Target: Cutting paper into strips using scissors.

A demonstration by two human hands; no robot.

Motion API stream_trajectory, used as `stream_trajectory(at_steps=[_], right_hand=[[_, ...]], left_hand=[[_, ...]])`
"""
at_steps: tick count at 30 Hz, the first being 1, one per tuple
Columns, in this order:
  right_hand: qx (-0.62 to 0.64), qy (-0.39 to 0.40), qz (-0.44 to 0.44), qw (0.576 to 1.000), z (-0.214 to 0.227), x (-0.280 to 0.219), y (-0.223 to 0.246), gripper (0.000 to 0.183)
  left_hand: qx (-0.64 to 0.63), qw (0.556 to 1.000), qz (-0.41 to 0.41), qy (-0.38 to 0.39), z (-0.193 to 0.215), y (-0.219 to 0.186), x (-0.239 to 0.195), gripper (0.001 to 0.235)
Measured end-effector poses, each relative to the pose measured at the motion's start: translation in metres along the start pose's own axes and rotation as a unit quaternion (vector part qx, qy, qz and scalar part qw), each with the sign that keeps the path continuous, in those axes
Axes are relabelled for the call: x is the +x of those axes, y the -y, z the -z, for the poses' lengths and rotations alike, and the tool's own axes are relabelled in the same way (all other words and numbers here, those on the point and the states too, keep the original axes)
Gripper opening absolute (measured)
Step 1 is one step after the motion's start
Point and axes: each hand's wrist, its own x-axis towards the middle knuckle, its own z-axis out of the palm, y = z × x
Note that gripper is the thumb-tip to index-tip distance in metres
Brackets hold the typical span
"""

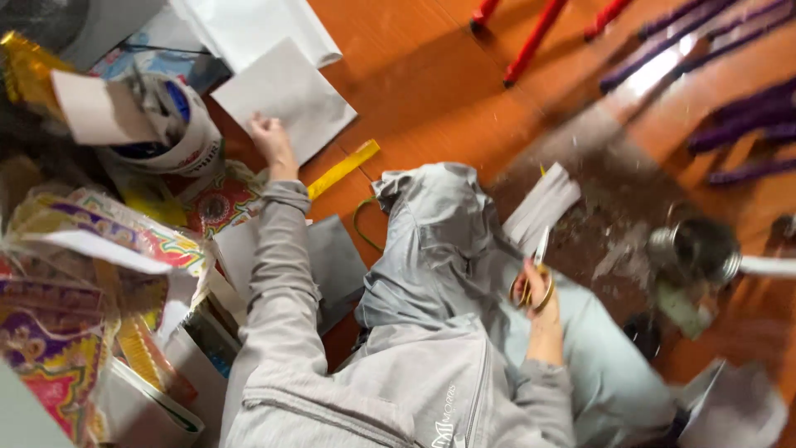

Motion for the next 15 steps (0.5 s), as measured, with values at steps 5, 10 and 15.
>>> stream_trajectory(at_steps=[5,10,15], right_hand=[[-0.081,0.079,0.117,0.987,0.004,-0.012,0.046,0.021],[0.013,-0.02,0.087,0.996,0.025,-0.018,0.023,0.025],[0.047,-0.096,0.096,0.99,0.05,0.014,-0.023,0.022]], left_hand=[[-0.113,0.942,0.052,0.312,-0.101,0.005,-0.133,0.041],[-0.003,0.838,-0.097,0.536,-0.208,0.044,-0.288,0.036],[0.09,0.748,-0.124,0.646,-0.273,0.09,-0.414,0.037]])
